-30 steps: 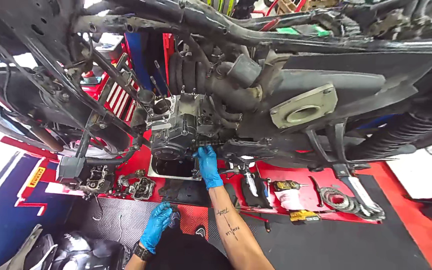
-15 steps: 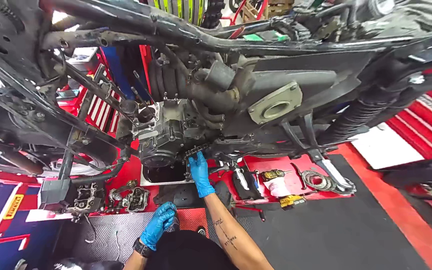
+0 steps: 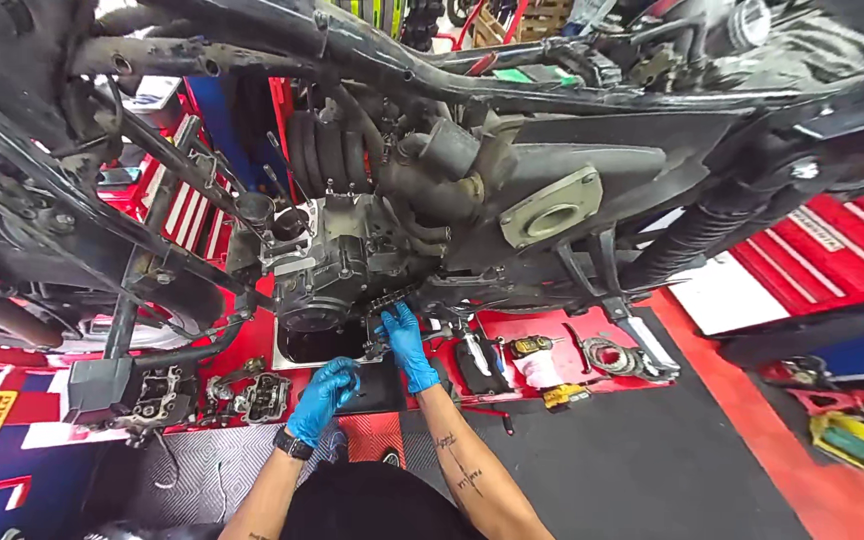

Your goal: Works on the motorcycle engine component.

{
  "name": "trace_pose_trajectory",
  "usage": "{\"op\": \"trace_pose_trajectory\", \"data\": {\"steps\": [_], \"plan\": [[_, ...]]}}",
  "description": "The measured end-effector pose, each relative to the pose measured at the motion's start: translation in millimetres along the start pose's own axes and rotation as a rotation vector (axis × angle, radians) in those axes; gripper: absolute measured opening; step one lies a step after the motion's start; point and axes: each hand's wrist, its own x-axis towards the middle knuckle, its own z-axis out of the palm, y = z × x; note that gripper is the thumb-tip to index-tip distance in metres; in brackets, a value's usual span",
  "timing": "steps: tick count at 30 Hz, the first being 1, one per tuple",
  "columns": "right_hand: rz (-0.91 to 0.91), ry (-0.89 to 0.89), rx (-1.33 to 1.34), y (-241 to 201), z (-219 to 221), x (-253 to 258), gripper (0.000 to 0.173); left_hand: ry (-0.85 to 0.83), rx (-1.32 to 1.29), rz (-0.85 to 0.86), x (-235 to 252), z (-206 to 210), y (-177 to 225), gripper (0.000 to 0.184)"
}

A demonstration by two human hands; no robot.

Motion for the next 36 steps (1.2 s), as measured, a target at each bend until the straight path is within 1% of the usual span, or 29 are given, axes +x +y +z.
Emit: {"op": "trace_pose_trajectory", "data": {"steps": [2,4,5,7,8,10,11,12,14,16,18,20,21,22,23,25,27,28,30,31,33,35,36], "plan": [[0.006,-0.022,-0.013,-3,-2,-1,0.044,0.031,0.005,0.01,16,6,10,0.029],[-0.003,-0.041,-0.013,-6,-4,-2,0.046,0.123,0.058,0.034,31,18,21,0.025],[-0.01,-0.044,-0.011,-7,-5,-2,0.045,0.21,0.149,0.065,39,28,26,0.023],[-0.02,-0.057,-0.009,-10,-6,-2,0.046,0.394,0.514,0.138,54,47,35,0.021],[-0.026,-0.055,-0.018,-10,-7,-3,0.046,0.427,0.702,0.137,60,52,36,0.028],[-0.046,-0.051,-0.061,-12,-7,-4,0.047,0.443,0.961,0.116,74,61,28,0.055],[-0.044,-0.064,-0.084,-14,-8,-6,0.049,0.46,1.042,0.098,81,66,23,0.061],[-0.048,-0.071,-0.098,-15,-10,-7,0.05,0.482,1.089,0.075,88,70,21,0.062],[-0.061,-0.073,-0.117,-16,-12,-10,0.051,0.545,1.111,0.044,99,76,21,0.054],[-0.072,-0.111,-0.151,-15,-15,-14,0.057,0.584,1.1,0.004,105,79,25,0.049],[-0.116,-0.113,-0.259,-11,-19,-20,0.058,0.597,1.117,0.002,107,79,26,0.047],[-0.226,-0.021,-0.434,-1,-20,-29,0.048,0.593,1.137,0.028,108,77,25,0.045],[-0.282,0.014,-0.477,5,-20,-32,0.042,0.594,1.138,0.043,108,76,23,0.044],[-0.321,0.02,-0.495,10,-20,-34,0.038,0.594,1.134,0.054,108,75,21,0.044],[-0.332,0.0,-0.504,15,-20,-32,0.038,0.592,1.126,0.06,108,74,19,0.044],[-0.286,-0.086,-0.495,20,-20,-23,0.043,0.586,1.105,0.07,109,72,19,0.044],[-0.185,-0.189,-0.477,22,-21,-15,0.047,0.582,1.088,0.071,109,71,19,0.043],[-0.139,-0.231,-0.52,22,-23,-14,0.05,0.584,1.084,0.072,109,71,19,0.043],[-0.098,-0.268,-0.715,20,-25,-15,0.056,0.578,1.092,0.066,109,72,19,0.043],[-0.108,-0.252,-0.841,15,-24,-18,0.057,0.577,1.114,0.063,109,73,20,0.043],[-0.157,-0.12,-1.057,3,-19,-24,0.054,0.569,1.201,0.048,107,76,24,0.044],[-0.145,0.012,-1.196,-10,-17,-24,0.055,0.571,1.295,0.007,106,78,28,0.044],[-0.128,0.045,-1.249,-15,-20,-20,0.056,0.572,1.32,-0.017,106,78,29,0.044]]}}
